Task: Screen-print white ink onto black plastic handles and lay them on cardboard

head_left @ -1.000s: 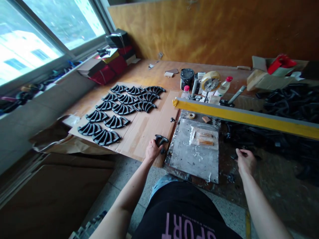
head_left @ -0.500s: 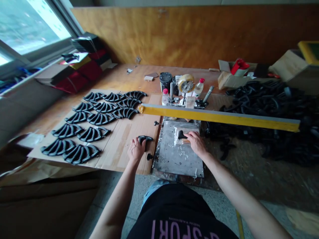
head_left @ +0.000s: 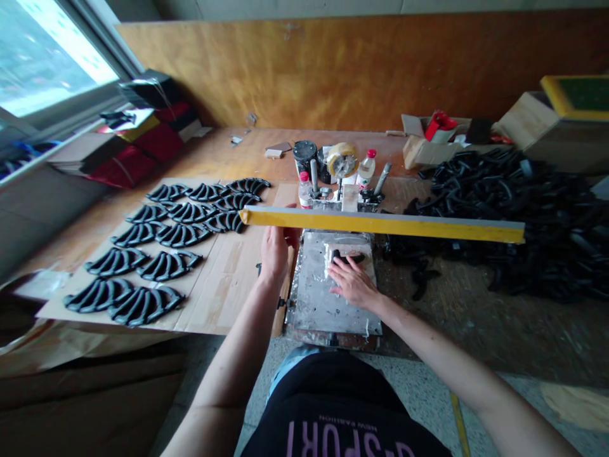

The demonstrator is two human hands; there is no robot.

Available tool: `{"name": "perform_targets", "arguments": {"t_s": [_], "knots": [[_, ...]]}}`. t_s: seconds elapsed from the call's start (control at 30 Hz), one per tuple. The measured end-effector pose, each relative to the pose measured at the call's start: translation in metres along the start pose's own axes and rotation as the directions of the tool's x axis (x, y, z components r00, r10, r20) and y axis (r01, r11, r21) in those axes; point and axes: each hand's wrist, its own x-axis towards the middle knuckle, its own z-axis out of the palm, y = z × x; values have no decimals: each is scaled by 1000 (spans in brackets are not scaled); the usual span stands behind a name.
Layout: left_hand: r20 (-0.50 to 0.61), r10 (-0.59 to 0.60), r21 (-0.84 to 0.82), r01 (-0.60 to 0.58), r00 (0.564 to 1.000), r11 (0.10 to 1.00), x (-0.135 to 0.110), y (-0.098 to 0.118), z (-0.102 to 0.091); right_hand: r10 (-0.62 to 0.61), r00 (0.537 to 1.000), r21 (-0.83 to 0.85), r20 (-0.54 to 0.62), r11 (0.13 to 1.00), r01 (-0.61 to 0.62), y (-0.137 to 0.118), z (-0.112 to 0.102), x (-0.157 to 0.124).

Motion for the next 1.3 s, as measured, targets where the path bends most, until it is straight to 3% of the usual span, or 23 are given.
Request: {"name": "perform_targets", "arguments": {"t_s": [0.07,0.13,0.2,0.3,0.43,0.6,0.73,0.8,0.93,1.07,1.2,1.3], "knots": [[-15,-6,4,7,1000,1000,-5,-3,-4,-58,997,79,-41,995,61,-13,-4,-18],[0,-8,8,8,1000,1000,-8,-7,-10,-17,995,120,-99,992,29,-16,-9,-36],[29,15,23,-16,999,1000,-11,-13,-16,142,978,115,-154,985,-125,-6,-15,-50],[48,46,34,-47,998,998,-16,-24,-22,379,911,55,-163,925,-375,24,-26,-55],[12,46,-15,-45,999,999,-18,-28,-21,396,913,22,-99,918,-396,43,-25,-23],[17,-4,33,4,1000,999,-8,-15,-13,268,963,-31,-26,963,-269,12,0,28],[1,-24,23,24,1000,999,-5,-13,-11,65,994,53,90,996,-70,-18,10,26],[-2,-12,15,12,1000,1000,-6,-16,-12,14,996,139,92,990,-27,-25,8,19],[-2,-5,42,5,1000,999,-6,-19,-12,142,989,134,-34,982,-136,-11,1,20],[-25,-22,30,22,999,999,-4,-16,-10,313,945,95,-95,948,-305,23,-2,38],[-25,-33,19,34,999,999,-2,-14,-8,438,899,52,0,898,-438,46,-8,57],[-10,-29,17,30,1000,999,-2,-14,-8,459,879,-57,132,889,-455,52,-14,66]]}}
